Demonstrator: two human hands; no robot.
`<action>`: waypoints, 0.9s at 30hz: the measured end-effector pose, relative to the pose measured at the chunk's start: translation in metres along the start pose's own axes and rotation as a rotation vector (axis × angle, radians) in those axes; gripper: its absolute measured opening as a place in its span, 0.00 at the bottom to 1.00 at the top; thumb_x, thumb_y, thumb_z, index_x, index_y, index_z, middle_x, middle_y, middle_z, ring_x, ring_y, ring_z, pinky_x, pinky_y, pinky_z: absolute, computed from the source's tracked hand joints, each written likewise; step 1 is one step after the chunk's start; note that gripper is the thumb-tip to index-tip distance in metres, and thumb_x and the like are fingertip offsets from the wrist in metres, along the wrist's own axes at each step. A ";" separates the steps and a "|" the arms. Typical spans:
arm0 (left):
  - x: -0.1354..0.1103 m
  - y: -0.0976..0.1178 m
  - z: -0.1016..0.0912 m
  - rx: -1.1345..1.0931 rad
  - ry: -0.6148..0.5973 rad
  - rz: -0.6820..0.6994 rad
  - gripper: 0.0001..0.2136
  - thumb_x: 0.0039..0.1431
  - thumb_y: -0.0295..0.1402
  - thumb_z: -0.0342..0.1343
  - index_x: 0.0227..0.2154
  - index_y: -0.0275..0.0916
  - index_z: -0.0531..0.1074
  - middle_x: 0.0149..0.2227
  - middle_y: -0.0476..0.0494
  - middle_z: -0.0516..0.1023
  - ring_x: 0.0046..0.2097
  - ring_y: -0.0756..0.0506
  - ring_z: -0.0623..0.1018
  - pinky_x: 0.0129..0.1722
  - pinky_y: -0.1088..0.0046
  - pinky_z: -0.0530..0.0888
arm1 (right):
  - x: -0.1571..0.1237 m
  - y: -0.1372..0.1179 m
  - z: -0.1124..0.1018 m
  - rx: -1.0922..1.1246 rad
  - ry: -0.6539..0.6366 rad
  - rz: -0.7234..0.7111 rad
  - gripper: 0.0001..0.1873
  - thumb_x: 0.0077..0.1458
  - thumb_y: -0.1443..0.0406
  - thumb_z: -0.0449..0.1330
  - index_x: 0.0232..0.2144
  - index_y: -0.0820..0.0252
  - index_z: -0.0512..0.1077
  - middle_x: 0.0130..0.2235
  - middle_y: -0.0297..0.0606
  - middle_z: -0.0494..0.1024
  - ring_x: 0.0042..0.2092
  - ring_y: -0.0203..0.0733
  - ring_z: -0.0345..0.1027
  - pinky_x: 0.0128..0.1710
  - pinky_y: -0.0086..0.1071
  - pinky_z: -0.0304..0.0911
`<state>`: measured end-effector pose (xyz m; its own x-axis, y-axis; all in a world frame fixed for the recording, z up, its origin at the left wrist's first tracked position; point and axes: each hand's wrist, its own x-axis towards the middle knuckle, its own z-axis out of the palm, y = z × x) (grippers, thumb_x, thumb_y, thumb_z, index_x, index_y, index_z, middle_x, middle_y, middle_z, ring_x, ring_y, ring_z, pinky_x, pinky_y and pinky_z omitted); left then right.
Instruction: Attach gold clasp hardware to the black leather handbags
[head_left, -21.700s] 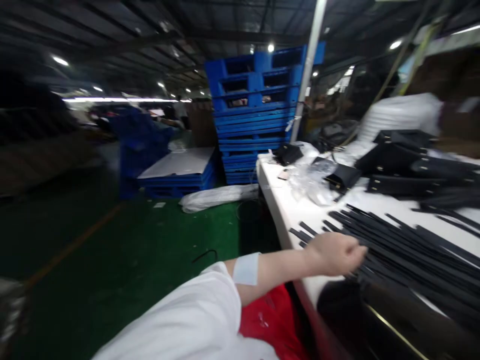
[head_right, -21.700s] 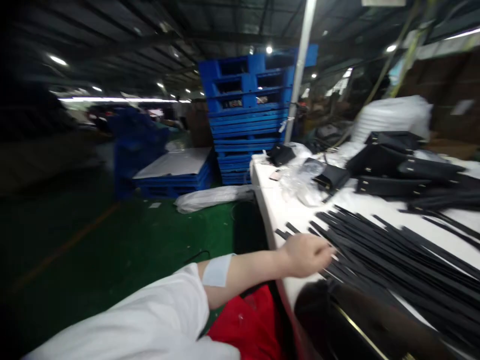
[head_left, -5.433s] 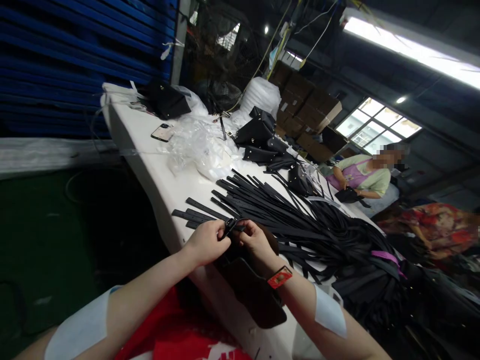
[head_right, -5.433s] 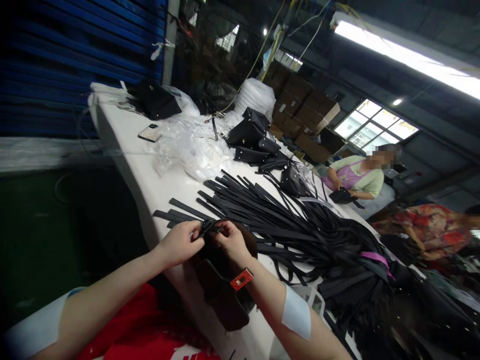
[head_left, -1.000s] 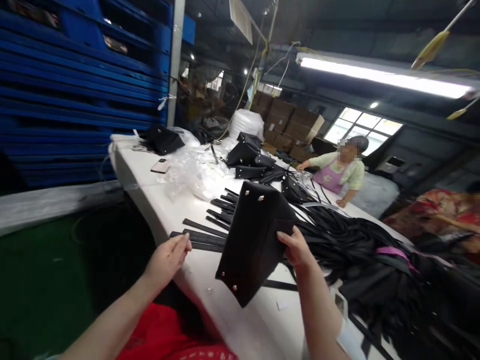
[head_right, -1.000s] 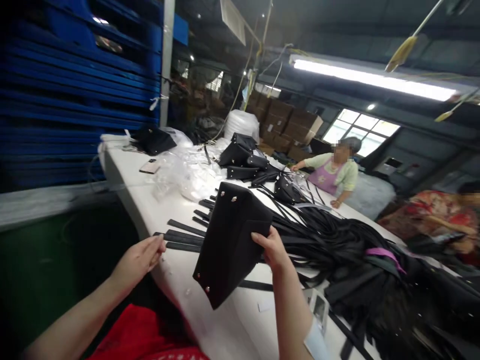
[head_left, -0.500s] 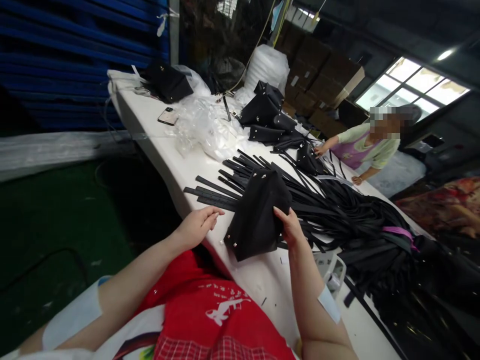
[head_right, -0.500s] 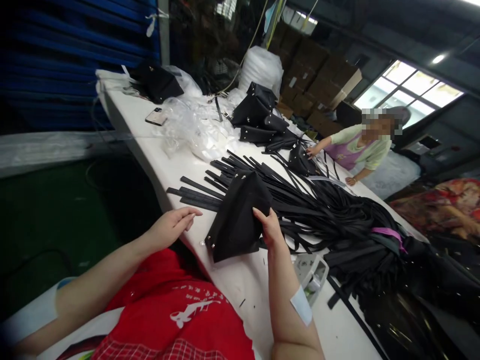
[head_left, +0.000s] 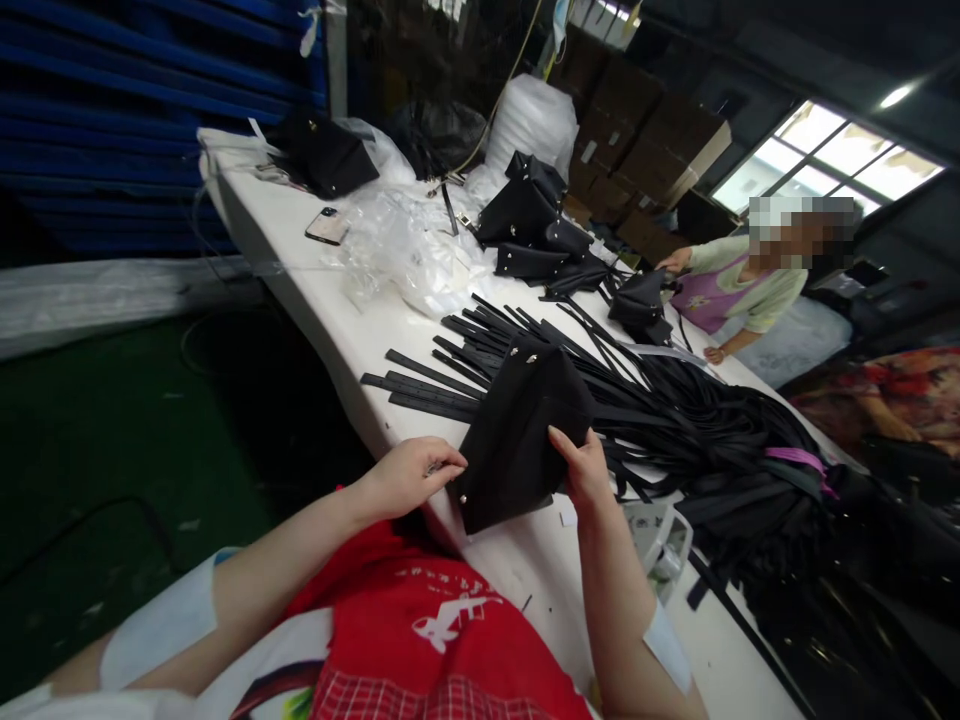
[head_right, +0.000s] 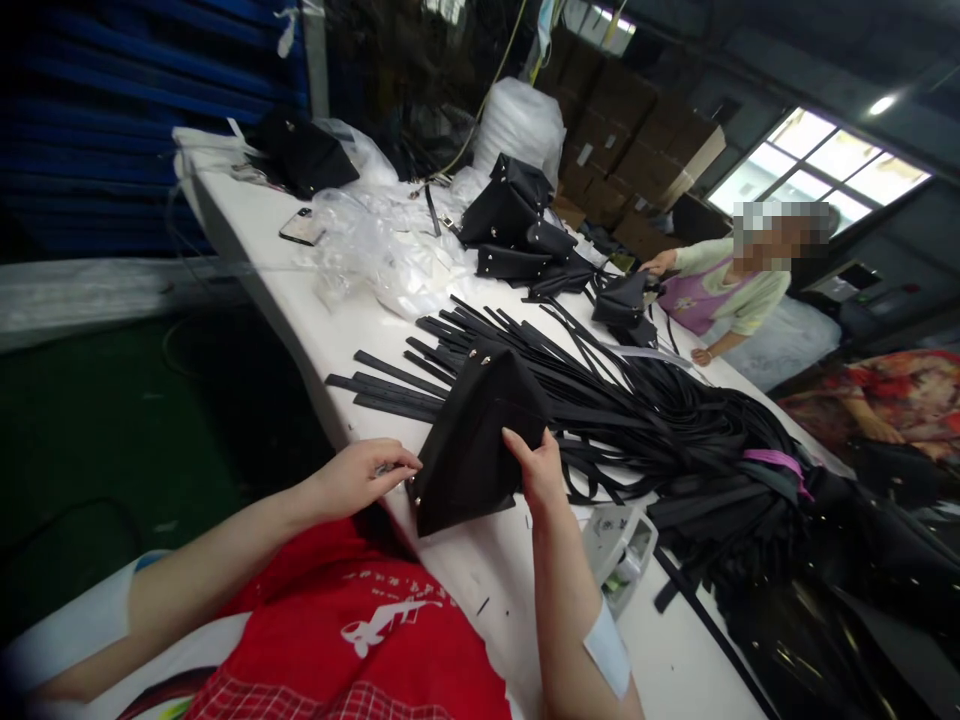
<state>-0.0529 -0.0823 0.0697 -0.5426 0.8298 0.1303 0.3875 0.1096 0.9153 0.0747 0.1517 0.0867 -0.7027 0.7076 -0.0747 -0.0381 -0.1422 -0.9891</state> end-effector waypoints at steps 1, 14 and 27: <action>-0.005 -0.003 0.007 -0.021 0.009 -0.039 0.08 0.53 0.35 0.56 0.32 0.41 0.79 0.34 0.44 0.80 0.37 0.43 0.77 0.42 0.70 0.70 | 0.000 0.001 0.000 -0.009 0.024 -0.003 0.29 0.37 0.61 0.73 0.44 0.59 0.73 0.42 0.40 0.81 0.41 0.49 0.75 0.46 0.44 0.71; -0.030 -0.027 0.051 -0.353 0.068 -0.404 0.13 0.48 0.42 0.59 0.29 0.36 0.76 0.30 0.44 0.79 0.35 0.42 0.76 0.40 0.67 0.71 | -0.001 0.004 0.001 -0.022 0.065 -0.004 0.30 0.38 0.60 0.72 0.46 0.58 0.72 0.42 0.40 0.80 0.43 0.50 0.75 0.46 0.44 0.70; -0.028 -0.025 0.060 -0.804 -0.004 -0.628 0.23 0.42 0.52 0.62 0.27 0.34 0.67 0.21 0.52 0.67 0.16 0.59 0.51 0.17 0.78 0.44 | -0.001 0.004 0.001 -0.034 0.068 -0.007 0.31 0.38 0.60 0.72 0.47 0.59 0.72 0.42 0.40 0.80 0.43 0.50 0.75 0.47 0.43 0.70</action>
<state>-0.0022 -0.0755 0.0201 -0.4722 0.7510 -0.4616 -0.5826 0.1271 0.8027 0.0739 0.1497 0.0827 -0.6528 0.7538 -0.0751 -0.0176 -0.1143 -0.9933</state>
